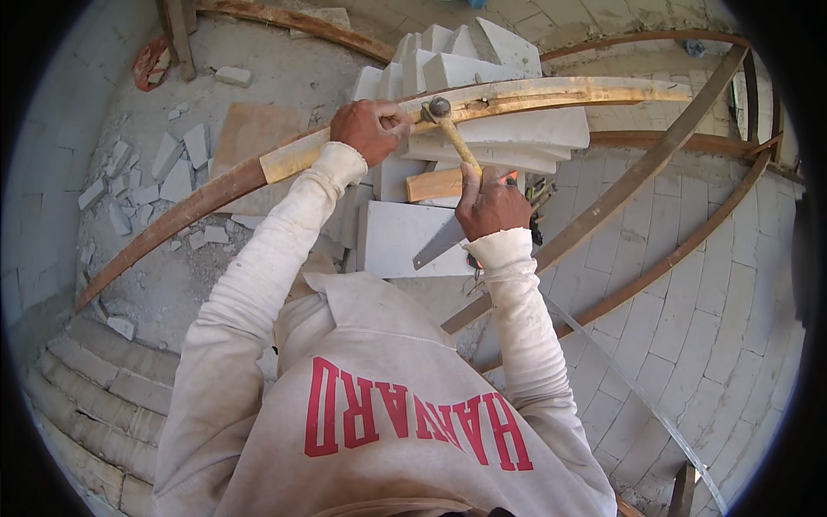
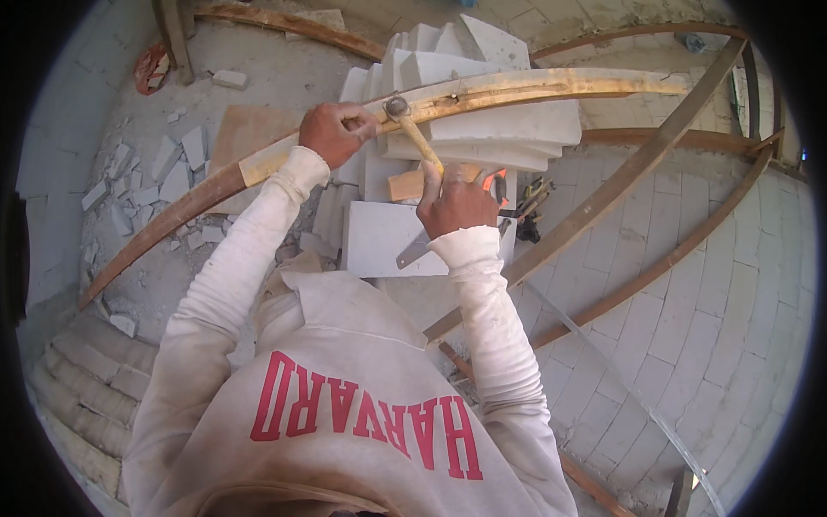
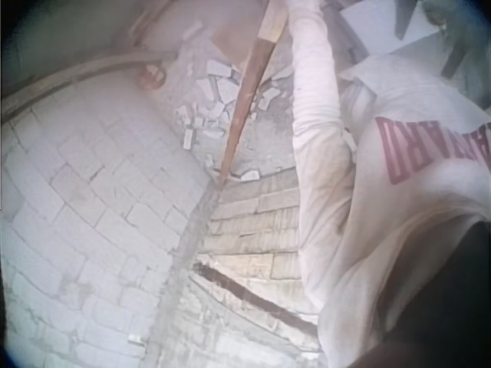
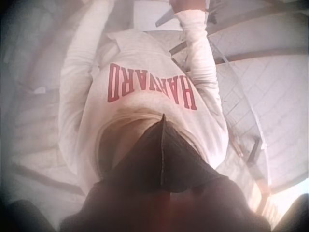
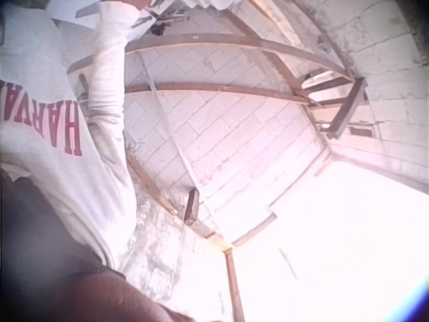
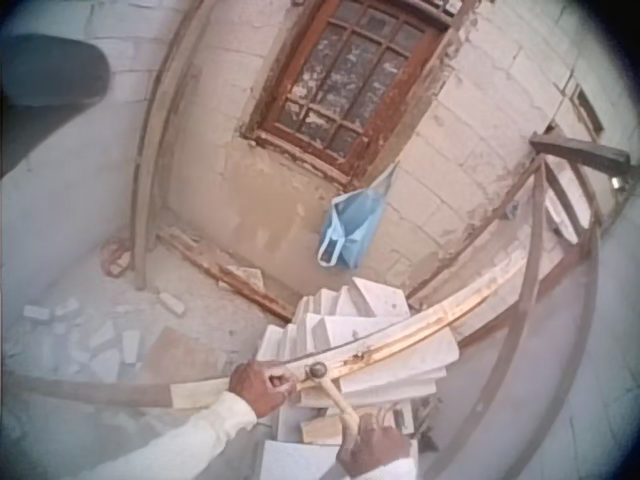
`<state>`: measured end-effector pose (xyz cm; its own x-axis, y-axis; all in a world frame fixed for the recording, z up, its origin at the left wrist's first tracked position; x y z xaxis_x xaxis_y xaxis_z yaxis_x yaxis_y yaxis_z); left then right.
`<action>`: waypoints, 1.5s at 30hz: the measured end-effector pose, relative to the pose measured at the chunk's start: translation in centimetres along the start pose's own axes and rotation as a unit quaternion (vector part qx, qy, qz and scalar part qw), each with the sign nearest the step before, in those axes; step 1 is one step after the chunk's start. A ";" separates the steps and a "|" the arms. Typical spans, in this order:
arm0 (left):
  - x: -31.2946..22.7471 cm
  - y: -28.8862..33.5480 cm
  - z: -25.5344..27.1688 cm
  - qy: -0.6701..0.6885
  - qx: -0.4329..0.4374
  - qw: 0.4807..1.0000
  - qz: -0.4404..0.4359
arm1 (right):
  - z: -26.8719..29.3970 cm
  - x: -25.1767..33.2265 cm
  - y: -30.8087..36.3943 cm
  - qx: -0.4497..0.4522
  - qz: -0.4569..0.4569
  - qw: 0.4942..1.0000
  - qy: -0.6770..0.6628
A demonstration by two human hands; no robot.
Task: The person measures and marks a curved wooden plank using a tape measure, then hammers nails into it to attach it to a larger curved wooden frame. The person repeatedly positions the plank, measures, and hammers nails to secure it.
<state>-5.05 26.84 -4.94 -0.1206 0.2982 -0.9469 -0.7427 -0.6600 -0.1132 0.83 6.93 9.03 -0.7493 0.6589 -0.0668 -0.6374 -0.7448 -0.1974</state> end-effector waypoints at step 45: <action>-1.8 0.3 -1.0 -0.084 0.032 0.996 -0.008 | -3.9 -1.7 8.9 -0.047 -0.198 0.928 -0.314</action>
<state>-4.41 25.42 -3.52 -0.2137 0.4233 -0.8804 -0.7857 -0.6101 -0.1027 -2.88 -0.37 3.56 -0.4360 0.6660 0.6053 -0.8883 -0.4263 -0.1708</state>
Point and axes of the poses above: each hand's wrist, its own y-axis away from the middle knuckle, its own z-axis out of the back of the hand, x = y × z, the point moved 6 cm from there along -y, towards the middle knuckle, and after that the axes turned 2 degrees about y, right-handed, at the moved point
